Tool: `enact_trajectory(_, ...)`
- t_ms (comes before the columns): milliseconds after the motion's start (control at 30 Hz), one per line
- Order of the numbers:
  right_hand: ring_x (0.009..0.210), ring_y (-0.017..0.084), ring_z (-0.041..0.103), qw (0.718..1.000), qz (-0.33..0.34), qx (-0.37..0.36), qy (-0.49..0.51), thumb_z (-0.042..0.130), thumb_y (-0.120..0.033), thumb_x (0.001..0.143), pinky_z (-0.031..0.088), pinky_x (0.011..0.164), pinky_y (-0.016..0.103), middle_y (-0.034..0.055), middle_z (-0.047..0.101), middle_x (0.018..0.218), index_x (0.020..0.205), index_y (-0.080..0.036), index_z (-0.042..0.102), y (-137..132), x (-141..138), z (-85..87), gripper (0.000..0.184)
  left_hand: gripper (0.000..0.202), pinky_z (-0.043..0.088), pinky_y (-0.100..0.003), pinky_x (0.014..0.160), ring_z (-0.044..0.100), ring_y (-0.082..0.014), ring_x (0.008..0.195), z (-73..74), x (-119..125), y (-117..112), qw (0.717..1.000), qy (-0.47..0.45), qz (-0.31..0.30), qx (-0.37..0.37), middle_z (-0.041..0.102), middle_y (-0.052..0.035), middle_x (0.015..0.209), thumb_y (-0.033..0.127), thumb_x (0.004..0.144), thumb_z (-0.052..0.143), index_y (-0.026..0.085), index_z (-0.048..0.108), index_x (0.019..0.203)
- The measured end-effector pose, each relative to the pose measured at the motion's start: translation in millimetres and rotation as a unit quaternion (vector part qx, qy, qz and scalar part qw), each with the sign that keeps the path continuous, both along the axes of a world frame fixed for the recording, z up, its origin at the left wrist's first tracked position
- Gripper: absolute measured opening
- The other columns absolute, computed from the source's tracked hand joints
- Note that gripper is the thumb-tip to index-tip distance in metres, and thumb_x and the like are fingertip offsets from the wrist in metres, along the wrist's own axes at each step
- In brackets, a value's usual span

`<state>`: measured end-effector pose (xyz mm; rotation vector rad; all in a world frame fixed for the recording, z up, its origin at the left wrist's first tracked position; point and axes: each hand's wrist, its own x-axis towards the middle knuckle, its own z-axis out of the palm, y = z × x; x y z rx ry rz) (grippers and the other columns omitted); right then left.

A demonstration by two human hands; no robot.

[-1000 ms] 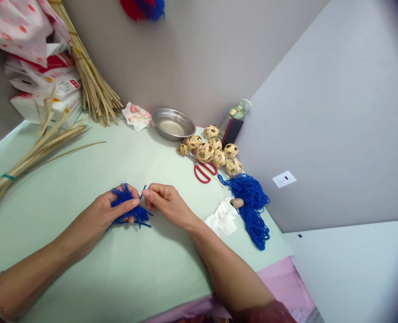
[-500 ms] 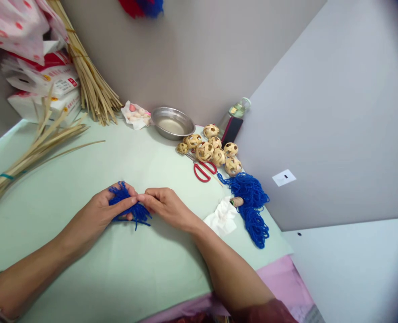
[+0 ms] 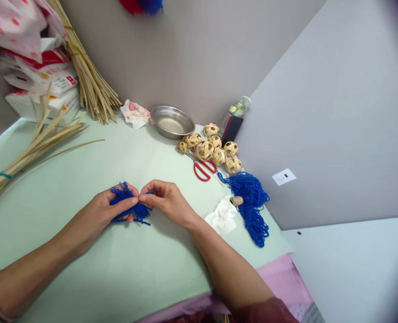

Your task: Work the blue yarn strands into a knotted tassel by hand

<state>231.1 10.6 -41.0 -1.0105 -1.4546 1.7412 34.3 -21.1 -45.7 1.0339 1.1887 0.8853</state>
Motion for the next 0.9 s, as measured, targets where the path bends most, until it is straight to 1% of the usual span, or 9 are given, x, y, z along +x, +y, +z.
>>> enact_trajectory(67, 0.067, 0.012, 0.052, 1.000, 0.003, -0.007, 0.002, 0.098, -0.055, 0.073, 0.042, 0.066, 0.027, -0.0032, 0.063, 0.072, 0.087, -0.018, 0.070, -0.2, -0.2, -0.3, 0.048, 0.035, 0.049, -0.031, 0.063, 0.061, -0.0209, 0.060, -1.5, -0.6, 0.7, 1.000, 0.003, -0.005, -0.002, 0.069, 0.0017, 0.054, 0.057, 0.067, 0.094, 0.028, 0.078, 0.079)
enact_trajectory(167, 0.067, 0.011, 0.052, 1.000, 0.010, -0.011, -0.002, 0.097, -0.051, 0.074, 0.042, 0.066, 0.027, -0.0032, 0.065, 0.073, 0.089, -0.018, 0.072, -1.1, -0.4, 0.2, 0.044, 0.032, 0.049, -0.031, 0.063, 0.061, -0.0212, 0.060, -6.8, -2.5, 1.6, 1.000, 0.010, -0.015, 0.005, 0.071, 0.0008, 0.056, 0.055, 0.070, 0.092, 0.027, 0.078, 0.078)
enact_trajectory(300, 0.068, 0.011, 0.054, 1.000, 0.017, -0.015, -0.002, 0.094, -0.044, 0.077, 0.043, 0.069, 0.027, -0.0037, 0.066, 0.074, 0.092, -0.018, 0.072, -2.5, -0.7, 1.1, 0.037, 0.031, 0.048, -0.030, 0.062, 0.062, -0.0206, 0.059, -10.6, -4.0, 1.3, 1.000, 0.018, 0.003, -0.006, 0.070, 0.0010, 0.054, 0.056, 0.074, 0.088, 0.027, 0.078, 0.077)
enact_trajectory(400, 0.069, 0.011, 0.054, 1.000, 0.011, -0.011, -0.006, 0.088, -0.038, 0.079, 0.044, 0.070, 0.028, -0.0040, 0.065, 0.075, 0.093, -0.018, 0.072, -2.8, -1.2, 0.6, 0.029, 0.032, 0.050, -0.030, 0.061, 0.062, -0.0200, 0.058, -9.0, -4.1, 0.1, 0.999, 0.012, 0.024, -0.019, 0.070, 0.0010, 0.055, 0.058, 0.073, 0.088, 0.027, 0.078, 0.077)
enact_trajectory(500, 0.069, 0.011, 0.054, 1.000, 0.002, -0.003, -0.013, 0.084, -0.035, 0.080, 0.044, 0.069, 0.028, -0.0041, 0.064, 0.074, 0.092, -0.018, 0.071, -3.0, -1.8, 0.0, 0.025, 0.034, 0.051, -0.030, 0.062, 0.064, -0.0197, 0.059, -6.0, -3.4, -1.4, 0.999, 0.010, 0.033, -0.025, 0.072, 0.0010, 0.058, 0.058, 0.072, 0.089, 0.027, 0.077, 0.077)
enact_trajectory(600, 0.068, 0.011, 0.052, 1.000, -0.003, -0.002, -0.015, 0.084, -0.034, 0.080, 0.042, 0.068, 0.027, -0.0042, 0.064, 0.075, 0.092, -0.018, 0.070, -3.6, -2.3, 0.8, 0.025, 0.035, 0.051, -0.029, 0.062, 0.064, -0.0202, 0.060, -3.2, -1.5, -2.1, 1.000, 0.012, 0.020, -0.017, 0.072, 0.0011, 0.055, 0.059, 0.070, 0.090, 0.028, 0.077, 0.080)
enact_trajectory(733, 0.067, 0.011, 0.049, 1.000, 0.001, 0.001, -0.014, 0.085, -0.033, 0.079, 0.041, 0.066, 0.026, -0.0056, 0.061, 0.072, 0.091, -0.018, 0.068, -4.7, -2.6, 3.0, 0.026, 0.037, 0.050, -0.027, 0.061, 0.061, -0.0181, 0.058, -1.7, -0.1, -1.1, 1.000, 0.007, 0.007, 0.003, 0.069, 0.0021, 0.052, 0.060, 0.070, 0.093, 0.027, 0.078, 0.077)
enact_trajectory(800, 0.066, 0.010, 0.048, 1.000, 0.002, 0.006, -0.017, 0.084, -0.032, 0.079, 0.040, 0.066, 0.026, -0.0062, 0.059, 0.071, 0.088, -0.018, 0.066, -4.8, -2.7, 3.2, 0.024, 0.036, 0.051, -0.025, 0.060, 0.060, -0.0166, 0.059, -1.5, -1.2, -0.7, 1.000, -0.011, 0.018, 0.002, 0.069, 0.0029, 0.056, 0.060, 0.072, 0.094, 0.027, 0.078, 0.076)
enact_trajectory(900, 0.066, 0.010, 0.047, 1.000, -0.001, 0.008, -0.023, 0.081, -0.031, 0.078, 0.038, 0.064, 0.025, -0.0066, 0.058, 0.070, 0.085, -0.019, 0.064, -4.9, -3.0, 2.6, 0.022, 0.037, 0.054, -0.023, 0.060, 0.062, -0.0146, 0.063, -0.2, -4.0, -1.0, 0.998, -0.057, 0.040, -0.005, 0.072, 0.0036, 0.070, 0.057, 0.069, 0.099, 0.027, 0.080, 0.078)
